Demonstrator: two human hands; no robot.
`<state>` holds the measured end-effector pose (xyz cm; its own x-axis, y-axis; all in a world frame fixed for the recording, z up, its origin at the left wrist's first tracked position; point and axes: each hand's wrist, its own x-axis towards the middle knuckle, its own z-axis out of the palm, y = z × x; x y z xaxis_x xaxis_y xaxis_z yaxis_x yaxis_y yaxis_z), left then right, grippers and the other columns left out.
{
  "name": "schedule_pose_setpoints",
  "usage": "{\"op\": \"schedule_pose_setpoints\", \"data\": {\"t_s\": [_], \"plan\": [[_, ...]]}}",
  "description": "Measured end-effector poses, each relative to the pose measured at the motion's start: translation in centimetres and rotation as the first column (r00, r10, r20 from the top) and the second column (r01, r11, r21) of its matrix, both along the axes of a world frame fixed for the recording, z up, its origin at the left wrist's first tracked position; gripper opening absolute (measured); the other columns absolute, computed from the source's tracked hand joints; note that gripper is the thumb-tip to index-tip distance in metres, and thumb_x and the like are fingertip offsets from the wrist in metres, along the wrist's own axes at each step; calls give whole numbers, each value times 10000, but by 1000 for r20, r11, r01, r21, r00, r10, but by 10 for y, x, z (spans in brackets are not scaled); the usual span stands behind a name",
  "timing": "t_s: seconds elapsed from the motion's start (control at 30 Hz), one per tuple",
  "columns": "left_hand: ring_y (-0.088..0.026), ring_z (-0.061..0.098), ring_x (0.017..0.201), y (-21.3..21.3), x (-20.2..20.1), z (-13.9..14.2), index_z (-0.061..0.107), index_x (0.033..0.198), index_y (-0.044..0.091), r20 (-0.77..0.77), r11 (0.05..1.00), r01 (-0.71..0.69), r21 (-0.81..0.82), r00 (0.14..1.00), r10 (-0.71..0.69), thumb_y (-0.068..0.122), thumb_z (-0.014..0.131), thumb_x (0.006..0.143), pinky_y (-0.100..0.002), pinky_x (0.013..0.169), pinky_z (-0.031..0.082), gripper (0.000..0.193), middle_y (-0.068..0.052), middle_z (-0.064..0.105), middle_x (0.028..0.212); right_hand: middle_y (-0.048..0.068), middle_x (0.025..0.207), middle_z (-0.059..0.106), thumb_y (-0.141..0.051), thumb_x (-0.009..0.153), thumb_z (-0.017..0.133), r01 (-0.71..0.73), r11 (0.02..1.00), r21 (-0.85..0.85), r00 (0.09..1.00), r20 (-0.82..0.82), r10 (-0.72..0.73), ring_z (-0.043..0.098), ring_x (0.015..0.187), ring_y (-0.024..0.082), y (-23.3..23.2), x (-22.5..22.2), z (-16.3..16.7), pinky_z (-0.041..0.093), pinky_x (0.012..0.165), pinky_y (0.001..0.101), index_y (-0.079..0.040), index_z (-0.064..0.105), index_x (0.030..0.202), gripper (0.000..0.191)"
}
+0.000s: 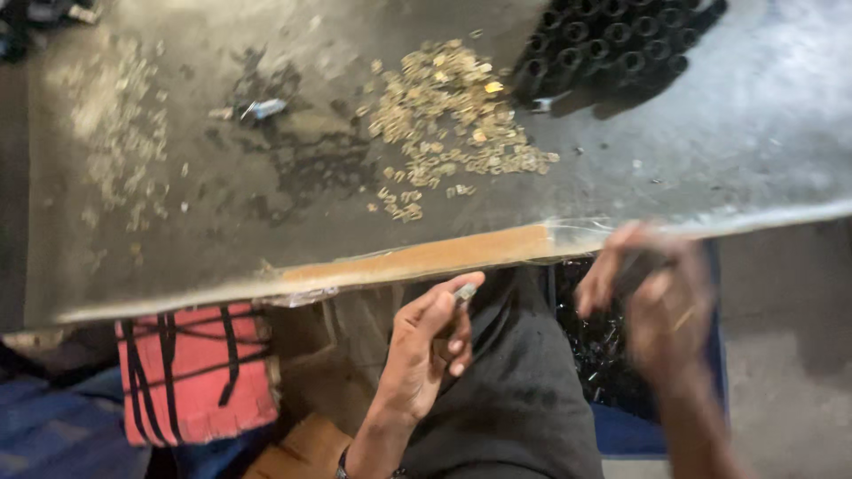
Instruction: The person sits at a workbench assembling small fittings. They pick a black cylindrical housing, insert a small silver metal component into it by hand, press it into place, and set the assembled unit on the table, repeating this cycle with more housings and components.
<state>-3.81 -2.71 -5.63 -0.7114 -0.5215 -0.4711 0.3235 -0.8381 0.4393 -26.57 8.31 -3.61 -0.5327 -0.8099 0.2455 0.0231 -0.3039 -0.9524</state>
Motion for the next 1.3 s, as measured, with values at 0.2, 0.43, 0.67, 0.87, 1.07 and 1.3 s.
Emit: {"op": "schedule_pose_setpoints", "data": {"t_s": [0.2, 0.43, 0.67, 0.87, 1.07, 1.3], "plan": [[-55, 518, 606, 5, 28, 7, 586, 1446, 42, -191, 991, 125, 43, 975, -115, 250, 679, 1003, -214, 524, 442, 498, -2, 526, 743, 119, 898, 536, -462, 1009, 709, -57, 997, -51, 905, 419, 74, 431, 669, 153, 0, 87, -34, 401, 540, 310, -115, 452, 1171, 460], [-120, 511, 541, 26, 39, -8, 512, 883, 60, -466, 980, 153, 130, 881, -75, 415, 608, 1087, -252, 479, 426, 420, 6, 443, 733, 64, 751, 438, -416, 1035, 666, -107, 992, -62, 801, 586, 123, 349, 591, 111, -3, 108, -34, 292, 482, 259, -98, 434, 1074, 395], [-117, 494, 590, 29, 41, -2, 554, 973, 28, -281, 963, 210, -171, 926, -252, 403, 529, 1115, -269, 559, 444, 402, 15, 428, 710, 50, 715, 407, -328, 1023, 642, -134, 985, -106, 737, 654, 171, 308, 528, 96, -7, 109, -26, 286, 439, 259, -103, 413, 1062, 323], [-88, 499, 559, 24, 41, 11, 622, 908, -13, 211, 792, 314, -524, 949, -236, 271, 538, 1106, -255, 529, 457, 355, 5, 488, 639, 114, 667, 468, -317, 991, 610, -50, 998, 24, 849, 527, 30, 339, 453, 123, -8, 115, -24, 323, 393, 291, -88, 408, 1007, 306], [-287, 628, 660, 21, 40, 25, 556, 900, 22, 438, 327, 390, -861, 895, 87, 122, 657, 1005, -347, 548, 471, 177, -115, 619, 740, 88, 673, 478, -303, 1021, 600, 62, 988, 141, 940, 323, -105, 327, 533, 66, -2, 118, -30, 270, 451, 243, -61, 431, 981, 298], [-272, 698, 750, 19, 41, 26, 559, 883, 62, 519, -1, 526, -851, 840, 156, 55, 713, 835, -383, 574, 511, 161, -69, 643, 792, 47, 706, 583, -250, 1018, 554, 93, 925, 369, 982, -187, -24, 419, 549, 46, 11, 98, -22, 329, 479, 227, -49, 511, 902, 236]]}}
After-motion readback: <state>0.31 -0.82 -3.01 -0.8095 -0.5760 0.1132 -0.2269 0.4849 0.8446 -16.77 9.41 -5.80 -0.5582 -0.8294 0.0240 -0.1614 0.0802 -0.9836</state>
